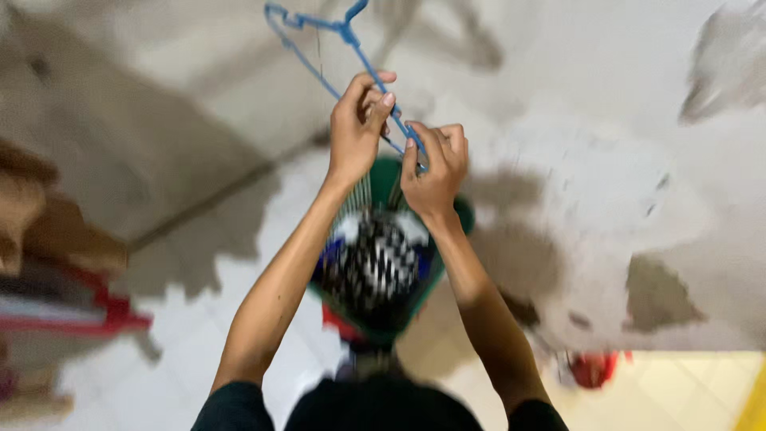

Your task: The person takes a patterned shirt, a brown garment, and a blue shirt from a green laundry basket one by one, places each onto a blue plastic hanger, and hangs them on a metal clothing rack.

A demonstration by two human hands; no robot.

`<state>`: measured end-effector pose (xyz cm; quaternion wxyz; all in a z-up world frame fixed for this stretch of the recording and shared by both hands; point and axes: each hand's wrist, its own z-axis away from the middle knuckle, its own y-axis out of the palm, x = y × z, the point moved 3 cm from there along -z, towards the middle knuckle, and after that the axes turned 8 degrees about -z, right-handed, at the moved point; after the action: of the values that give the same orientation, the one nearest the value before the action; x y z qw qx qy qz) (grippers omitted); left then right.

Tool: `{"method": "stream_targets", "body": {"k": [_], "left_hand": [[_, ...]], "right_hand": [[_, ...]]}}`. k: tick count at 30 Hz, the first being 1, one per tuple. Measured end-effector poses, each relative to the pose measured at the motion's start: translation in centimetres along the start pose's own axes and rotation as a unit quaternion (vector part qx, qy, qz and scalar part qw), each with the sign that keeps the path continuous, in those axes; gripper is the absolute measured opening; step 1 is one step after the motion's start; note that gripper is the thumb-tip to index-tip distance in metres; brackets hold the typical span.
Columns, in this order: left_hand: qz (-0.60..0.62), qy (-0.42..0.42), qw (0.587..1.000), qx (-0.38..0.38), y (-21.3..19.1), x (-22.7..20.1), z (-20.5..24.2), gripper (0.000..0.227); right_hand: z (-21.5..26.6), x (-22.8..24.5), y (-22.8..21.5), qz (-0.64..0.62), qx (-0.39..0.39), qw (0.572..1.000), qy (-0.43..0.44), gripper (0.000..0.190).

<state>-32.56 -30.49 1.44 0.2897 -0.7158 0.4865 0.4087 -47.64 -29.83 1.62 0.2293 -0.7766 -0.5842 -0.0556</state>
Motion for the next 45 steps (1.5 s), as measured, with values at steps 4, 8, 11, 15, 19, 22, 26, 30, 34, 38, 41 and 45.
{"method": "stream_targets", "body": {"k": [4, 8, 11, 15, 19, 22, 26, 30, 34, 38, 41, 45], "left_hand": [[-0.049, -0.064, 0.996, 0.037, -0.9, 6.3, 6.0, 0.025], [-0.063, -0.158, 0.983, 0.065, -0.5, 12.5, 11.3, 0.027], [-0.089, -0.202, 0.971, 0.088, 0.5, 16.1, 15.8, 0.016], [-0.221, -0.136, 0.956, 0.135, 1.5, 18.1, 20.4, 0.009], [-0.154, -0.243, 0.937, 0.199, 2.2, 18.7, 23.9, 0.011], [-0.205, -0.217, 0.92, 0.255, 2.2, 19.1, 25.0, 0.033], [-0.144, -0.297, 0.897, 0.293, 2.2, 23.0, 27.2, 0.029], [-0.01, -0.357, 0.924, 0.136, 1.2, 32.1, 30.2, 0.031], [-0.336, -0.436, 0.83, 0.086, -0.2, 38.4, 34.1, 0.035], [-0.439, -0.46, 0.772, -0.028, 2.0, 40.3, 36.0, 0.085], [-0.45, -0.571, 0.686, -0.008, 4.0, 41.5, 37.6, 0.1], [-0.288, -0.625, 0.724, -0.041, 4.9, 41.9, 39.3, 0.054]], "right_hand": [[7.5, -0.7, 1.0, -0.084, 0.105, 0.986, 0.094, 0.018], [13.7, -4.2, 2.6, -0.191, 0.134, 0.934, 0.272, 0.019], [17.9, -6.2, 3.8, -0.243, 0.131, 0.879, 0.389, 0.035], [22.9, -8.4, 5.1, -0.311, 0.131, 0.824, 0.456, 0.049], [28.3, -10.9, 5.0, -0.214, 0.126, 0.773, 0.584, 0.04], [31.4, -11.3, 4.2, -0.165, 0.154, 0.766, 0.602, 0.041], [33.6, -11.8, 3.0, -0.164, 0.132, 0.701, 0.681, 0.034], [34.2, -13.5, 1.7, -0.176, 0.116, 0.708, 0.674, 0.037], [34.6, -15.6, 1.2, -0.21, 0.126, 0.668, 0.702, 0.037], [33.8, -16.9, -0.1, -0.248, 0.164, 0.652, 0.698, 0.031], [34.0, -18.4, -0.9, -0.29, 0.198, 0.661, 0.663, 0.027], [35.6, -21.6, -1.3, -0.331, 0.217, 0.651, 0.648, 0.023]]}}
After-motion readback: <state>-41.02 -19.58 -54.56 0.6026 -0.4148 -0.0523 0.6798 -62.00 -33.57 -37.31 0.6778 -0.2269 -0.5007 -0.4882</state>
